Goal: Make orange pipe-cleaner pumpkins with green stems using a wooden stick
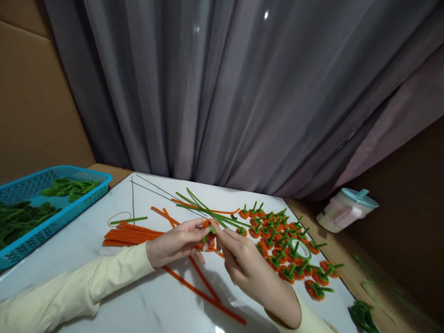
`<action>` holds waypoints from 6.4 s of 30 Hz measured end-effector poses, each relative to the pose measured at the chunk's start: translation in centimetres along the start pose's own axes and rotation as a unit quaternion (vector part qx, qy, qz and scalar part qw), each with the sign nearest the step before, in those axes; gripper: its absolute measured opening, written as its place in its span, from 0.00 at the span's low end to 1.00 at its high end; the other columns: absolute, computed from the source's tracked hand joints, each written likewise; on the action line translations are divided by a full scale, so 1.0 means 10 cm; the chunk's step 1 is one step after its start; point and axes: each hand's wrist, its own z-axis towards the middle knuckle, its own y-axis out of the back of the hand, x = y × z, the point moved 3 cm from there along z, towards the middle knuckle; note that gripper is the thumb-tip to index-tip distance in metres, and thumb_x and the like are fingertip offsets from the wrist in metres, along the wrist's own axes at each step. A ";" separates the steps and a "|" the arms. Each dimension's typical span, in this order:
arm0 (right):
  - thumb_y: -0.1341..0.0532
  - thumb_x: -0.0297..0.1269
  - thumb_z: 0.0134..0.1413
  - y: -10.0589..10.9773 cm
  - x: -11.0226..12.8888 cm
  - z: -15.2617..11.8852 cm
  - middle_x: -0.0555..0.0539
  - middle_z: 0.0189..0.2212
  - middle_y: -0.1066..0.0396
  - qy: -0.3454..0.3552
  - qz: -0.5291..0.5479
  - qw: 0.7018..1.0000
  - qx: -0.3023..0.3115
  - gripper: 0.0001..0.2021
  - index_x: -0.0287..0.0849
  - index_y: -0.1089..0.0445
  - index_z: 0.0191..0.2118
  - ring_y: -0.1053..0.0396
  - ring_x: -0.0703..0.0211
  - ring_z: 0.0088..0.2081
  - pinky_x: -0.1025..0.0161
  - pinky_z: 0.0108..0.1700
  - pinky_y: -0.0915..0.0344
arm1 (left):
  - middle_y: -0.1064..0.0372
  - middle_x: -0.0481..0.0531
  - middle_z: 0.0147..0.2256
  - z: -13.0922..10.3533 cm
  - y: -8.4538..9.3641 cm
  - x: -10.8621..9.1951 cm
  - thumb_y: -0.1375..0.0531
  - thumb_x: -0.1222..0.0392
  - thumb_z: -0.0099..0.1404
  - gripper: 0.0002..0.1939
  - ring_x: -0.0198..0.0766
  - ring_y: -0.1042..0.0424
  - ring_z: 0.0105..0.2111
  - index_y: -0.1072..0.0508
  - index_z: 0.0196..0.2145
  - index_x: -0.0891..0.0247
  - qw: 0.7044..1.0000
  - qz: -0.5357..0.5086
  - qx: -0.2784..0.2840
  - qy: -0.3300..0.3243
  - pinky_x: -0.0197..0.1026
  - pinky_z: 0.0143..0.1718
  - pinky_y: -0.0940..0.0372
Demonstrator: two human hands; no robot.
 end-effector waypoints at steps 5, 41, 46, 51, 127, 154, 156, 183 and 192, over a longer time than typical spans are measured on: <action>0.54 0.22 0.56 0.03 0.04 0.02 0.43 0.33 0.35 0.003 0.010 1.000 -0.006 0.24 0.39 0.43 0.58 0.37 0.58 0.33 0.62 0.37 0.36 | 0.41 0.46 0.26 0.00 -0.03 0.02 0.38 0.56 0.59 0.11 0.28 0.40 0.24 0.30 0.37 0.65 0.999 0.036 -0.011 -0.033 0.30 0.24 0.31; 0.54 0.19 0.54 0.09 0.04 -0.05 0.40 0.40 0.34 0.044 -0.140 0.989 -0.002 0.32 0.40 0.57 0.65 0.31 0.59 0.35 0.63 0.38 0.29 | 0.43 0.43 0.20 -0.03 -0.10 -0.02 0.41 0.49 0.60 0.16 0.31 0.38 0.25 0.33 0.32 0.67 0.994 0.083 -0.055 -0.053 0.35 0.33 0.42; 0.55 0.20 0.55 0.08 0.06 -0.03 0.42 0.37 0.33 0.040 -0.075 0.996 -0.010 0.30 0.42 0.53 0.63 0.32 0.58 0.35 0.61 0.38 0.31 | 0.43 0.43 0.19 -0.02 -0.06 0.00 0.39 0.52 0.60 0.14 0.30 0.37 0.23 0.32 0.32 0.67 0.993 0.080 -0.043 -0.070 0.35 0.29 0.40; 0.54 0.20 0.56 0.09 0.07 -0.01 0.44 0.33 0.33 0.031 -0.026 0.999 -0.013 0.26 0.41 0.46 0.60 0.34 0.60 0.33 0.63 0.37 0.33 | 0.41 0.43 0.19 -0.01 -0.01 0.05 0.39 0.53 0.61 0.15 0.28 0.41 0.18 0.31 0.40 0.67 0.993 0.077 -0.039 -0.077 0.36 0.27 0.37; 0.55 0.23 0.60 -0.27 -0.12 -0.53 0.34 0.38 0.28 0.291 -0.280 0.914 -0.042 0.15 0.23 0.32 0.42 0.30 0.50 0.38 0.58 0.31 0.32 | 0.46 0.42 0.20 -0.21 -0.05 0.76 0.39 0.63 0.57 0.08 0.26 0.61 0.16 0.37 0.32 0.66 0.921 -0.248 0.153 0.259 0.36 0.29 0.45; 0.58 0.23 0.60 -0.07 -0.02 -0.53 0.33 0.38 0.27 0.294 -0.352 0.887 -0.053 0.19 0.25 0.29 0.40 0.30 0.50 0.39 0.58 0.32 0.32 | 0.42 0.42 0.25 -0.26 -0.26 0.43 0.49 0.49 0.66 0.14 0.29 0.41 0.22 0.46 0.44 0.60 0.978 0.200 -0.018 0.051 0.35 0.26 0.44; 0.57 0.23 0.60 -0.06 -0.03 -0.54 0.33 0.38 0.27 0.303 -0.348 0.885 -0.056 0.18 0.25 0.29 0.40 0.30 0.49 0.40 0.58 0.31 0.32 | 0.41 0.43 0.26 -0.25 -0.27 0.40 0.49 0.50 0.66 0.13 0.29 0.40 0.23 0.45 0.43 0.60 0.979 0.194 -0.015 0.055 0.35 0.26 0.43; 0.51 0.23 0.56 -0.11 -0.03 -0.64 0.35 0.34 0.27 0.355 -0.322 0.871 -0.110 0.14 0.26 0.29 0.38 0.29 0.53 0.34 0.60 0.28 0.33 | 0.33 0.47 0.26 -0.25 -0.33 0.40 0.45 0.45 0.62 0.18 0.28 0.39 0.21 0.43 0.37 0.61 0.982 0.102 0.036 0.152 0.35 0.25 0.43; 0.54 0.21 0.56 -0.07 0.12 -0.61 0.33 0.32 0.27 0.284 -0.295 0.908 -0.092 0.14 0.23 0.32 0.39 0.29 0.50 0.34 0.58 0.32 0.31 | 0.38 0.42 0.24 -0.29 -0.36 0.42 0.46 0.55 0.64 0.09 0.29 0.39 0.21 0.44 0.36 0.60 0.980 0.164 -0.035 0.112 0.35 0.25 0.43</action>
